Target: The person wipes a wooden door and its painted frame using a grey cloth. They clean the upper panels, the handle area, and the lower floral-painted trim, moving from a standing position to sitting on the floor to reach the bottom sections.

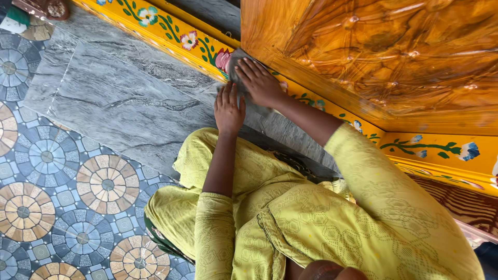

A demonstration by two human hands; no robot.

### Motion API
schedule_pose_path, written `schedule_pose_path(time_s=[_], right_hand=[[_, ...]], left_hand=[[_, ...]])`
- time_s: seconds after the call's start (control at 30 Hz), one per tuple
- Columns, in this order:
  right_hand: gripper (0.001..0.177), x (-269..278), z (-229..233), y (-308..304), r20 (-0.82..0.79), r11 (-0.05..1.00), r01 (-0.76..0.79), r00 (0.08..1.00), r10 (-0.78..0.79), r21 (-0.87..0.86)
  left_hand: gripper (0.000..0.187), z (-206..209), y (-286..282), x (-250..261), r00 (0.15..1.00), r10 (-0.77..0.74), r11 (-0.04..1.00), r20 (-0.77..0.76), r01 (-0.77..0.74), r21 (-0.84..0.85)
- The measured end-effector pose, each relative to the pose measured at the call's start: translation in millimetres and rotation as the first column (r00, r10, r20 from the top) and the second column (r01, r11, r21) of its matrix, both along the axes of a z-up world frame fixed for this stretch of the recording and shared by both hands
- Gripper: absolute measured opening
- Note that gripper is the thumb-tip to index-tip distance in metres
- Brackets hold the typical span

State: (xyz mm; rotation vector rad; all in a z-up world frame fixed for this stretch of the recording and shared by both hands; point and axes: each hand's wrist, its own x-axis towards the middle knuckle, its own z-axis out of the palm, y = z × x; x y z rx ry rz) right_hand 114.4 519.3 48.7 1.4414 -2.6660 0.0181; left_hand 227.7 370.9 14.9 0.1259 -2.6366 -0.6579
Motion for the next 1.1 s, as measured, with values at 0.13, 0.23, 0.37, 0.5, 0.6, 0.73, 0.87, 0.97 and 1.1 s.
schedule_pose_path(time_s=[0.13,0.23,0.37,0.5,0.6,0.73,0.87,0.97,1.1], right_hand=[[0.072,-26.6,-23.8,-48.4,-0.069,0.997,-0.015,0.998,0.010,-0.076],[0.071,-29.3,-23.7,-55.2,-0.044,0.989,-0.015,0.999,0.008,-0.150],[0.081,-13.5,-5.6,-26.5,0.076,0.995,0.042,0.997,-0.035,-0.092],[0.089,25.5,14.9,43.8,0.130,0.990,0.137,0.982,-0.139,0.022],[0.093,53.4,12.1,101.4,0.083,0.971,0.196,0.975,-0.208,0.137],[0.090,97.0,4.3,181.0,0.005,0.935,0.302,0.951,-0.308,0.183],[0.089,135.9,5.7,249.4,0.041,0.818,0.478,0.855,-0.516,0.320],[0.086,178.6,14.8,296.5,0.041,0.729,0.642,0.743,-0.668,0.237],[0.088,215.8,14.3,329.1,-0.133,0.672,0.694,0.715,-0.687,0.257]], left_hand=[[0.046,-10.7,1.8,-4.7,0.996,0.019,0.999,-0.082,-0.022,-0.028],[0.043,-4.1,-3.9,-6.3,0.991,0.037,0.998,-0.130,-0.029,0.065],[0.040,10.3,-0.7,-8.2,0.973,-0.085,0.996,-0.215,0.084,-0.015],[0.043,20.1,10.4,-12.0,0.928,-0.255,0.967,-0.273,0.239,-0.090],[0.046,13.4,24.4,-19.7,0.900,-0.366,0.929,-0.237,0.339,-0.148],[0.051,6.3,36.6,-27.3,0.863,-0.479,0.867,-0.159,0.437,-0.241],[0.051,9.3,45.1,-29.6,0.869,-0.482,0.863,-0.115,0.447,-0.235],[0.047,9.5,47.6,-28.2,0.885,-0.451,0.880,-0.114,0.419,-0.225],[0.043,8.4,44.3,-22.9,0.907,-0.410,0.905,-0.099,0.390,-0.171]])
